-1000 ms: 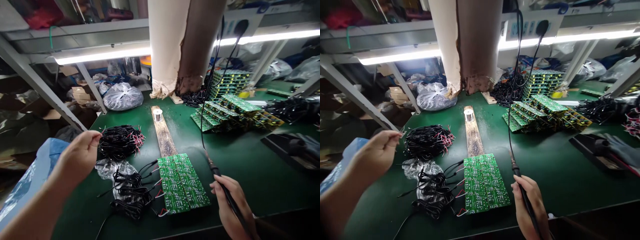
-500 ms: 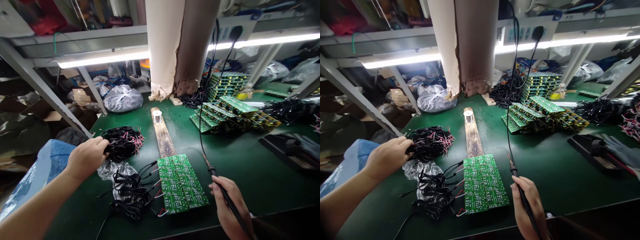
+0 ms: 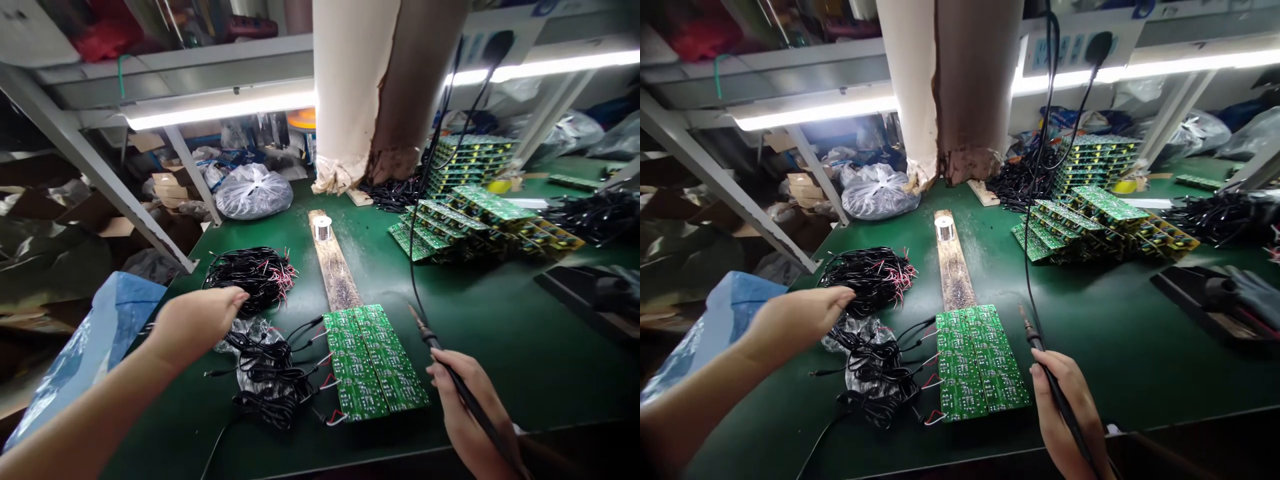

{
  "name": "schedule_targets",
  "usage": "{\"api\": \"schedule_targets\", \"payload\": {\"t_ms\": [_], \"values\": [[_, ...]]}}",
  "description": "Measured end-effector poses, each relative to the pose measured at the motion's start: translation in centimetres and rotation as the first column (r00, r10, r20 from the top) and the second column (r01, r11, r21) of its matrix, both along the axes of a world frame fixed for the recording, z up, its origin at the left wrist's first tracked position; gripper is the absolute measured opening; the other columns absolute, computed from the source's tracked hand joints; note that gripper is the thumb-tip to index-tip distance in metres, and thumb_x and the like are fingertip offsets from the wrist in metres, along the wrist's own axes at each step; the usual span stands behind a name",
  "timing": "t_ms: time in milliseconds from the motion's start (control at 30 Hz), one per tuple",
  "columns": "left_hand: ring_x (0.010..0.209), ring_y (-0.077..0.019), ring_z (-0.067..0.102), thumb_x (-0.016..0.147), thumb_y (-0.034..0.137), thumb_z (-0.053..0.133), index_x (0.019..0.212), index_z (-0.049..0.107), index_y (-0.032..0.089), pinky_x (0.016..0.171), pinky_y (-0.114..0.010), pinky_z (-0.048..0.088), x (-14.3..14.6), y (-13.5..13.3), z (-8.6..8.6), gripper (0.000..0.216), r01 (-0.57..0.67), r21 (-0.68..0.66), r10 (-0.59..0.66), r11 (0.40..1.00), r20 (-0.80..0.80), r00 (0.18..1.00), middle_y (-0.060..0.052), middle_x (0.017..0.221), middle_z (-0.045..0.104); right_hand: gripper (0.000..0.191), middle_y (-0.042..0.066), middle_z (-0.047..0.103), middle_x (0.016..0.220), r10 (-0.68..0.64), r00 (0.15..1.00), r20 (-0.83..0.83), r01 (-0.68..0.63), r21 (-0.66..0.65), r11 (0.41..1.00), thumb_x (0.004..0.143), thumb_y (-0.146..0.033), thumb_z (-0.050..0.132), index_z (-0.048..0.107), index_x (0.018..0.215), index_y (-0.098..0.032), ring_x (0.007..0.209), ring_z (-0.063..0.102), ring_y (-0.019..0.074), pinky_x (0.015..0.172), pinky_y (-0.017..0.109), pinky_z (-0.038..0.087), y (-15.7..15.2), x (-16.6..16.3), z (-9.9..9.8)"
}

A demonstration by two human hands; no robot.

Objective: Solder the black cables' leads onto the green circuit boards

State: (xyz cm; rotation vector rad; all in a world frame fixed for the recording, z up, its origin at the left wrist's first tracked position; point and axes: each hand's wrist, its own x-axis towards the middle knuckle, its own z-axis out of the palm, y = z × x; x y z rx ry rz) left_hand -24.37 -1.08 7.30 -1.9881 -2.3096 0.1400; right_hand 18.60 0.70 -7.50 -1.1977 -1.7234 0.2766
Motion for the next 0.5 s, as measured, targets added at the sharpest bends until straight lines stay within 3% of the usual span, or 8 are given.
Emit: {"api": "schedule_targets", "payload": {"t_ms": [133,300,400,500], "values": [[0.11,-0.0243,0.07,0.102,0.045,0.033,0.119,0.073,0.033,0.089,-0.034,0.052,2.9,0.7,-1.8,0.045,0.214,-0.172,-0.183,0.962,0.179,0.967,0.0,0.119,0.076,0.023,0.007,0.066,0.114,-0.004,1.0,0.003,0.004,-0.012,1.0,0.1,-0.028,0.057,0.064,0.121,-0.025,0.098,0.067,0.023,0.094,0.043,0.054,0.0,-0.1,0.1],[0.112,-0.0216,0.067,0.095,0.026,0.039,0.127,0.069,0.03,0.097,-0.032,0.05,3.2,-0.4,-2.2,0.043,0.281,-0.245,-0.187,0.928,0.345,0.92,-0.002,0.123,0.071,0.023,0.006,0.065,0.118,0.003,1.0,-0.001,-0.003,-0.032,0.999,0.101,-0.028,0.056,0.063,0.123,-0.026,0.1,0.067,0.0228,0.094,0.043,0.055,-0.3,0.0,0.1],[0.104,-0.021,0.066,0.094,0.03,0.046,0.12,0.071,0.03,0.093,-0.032,0.05,3.4,-1.0,-2.6,0.036,0.303,-0.208,-0.189,0.93,0.438,0.879,-0.003,0.117,0.068,0.023,0.006,0.065,0.116,0.012,1.0,0.001,-0.012,-0.029,1.0,0.1,-0.028,0.057,0.064,0.122,-0.026,0.099,0.067,0.0232,0.092,0.044,0.056,-0.3,0.0,0.2],[0.096,-0.0227,0.064,0.098,0.045,0.044,0.094,0.071,0.023,0.089,-0.035,0.05,3.8,-0.9,-4.2,0.035,0.261,-0.075,-0.19,0.962,0.501,0.844,-0.007,0.105,0.066,0.024,0.007,0.066,0.114,0.023,1.0,-0.002,-0.023,-0.021,1.0,0.1,-0.026,0.057,0.064,0.122,-0.025,0.099,0.067,0.0238,0.093,0.045,0.055,-0.1,-0.1,0.3]]}}
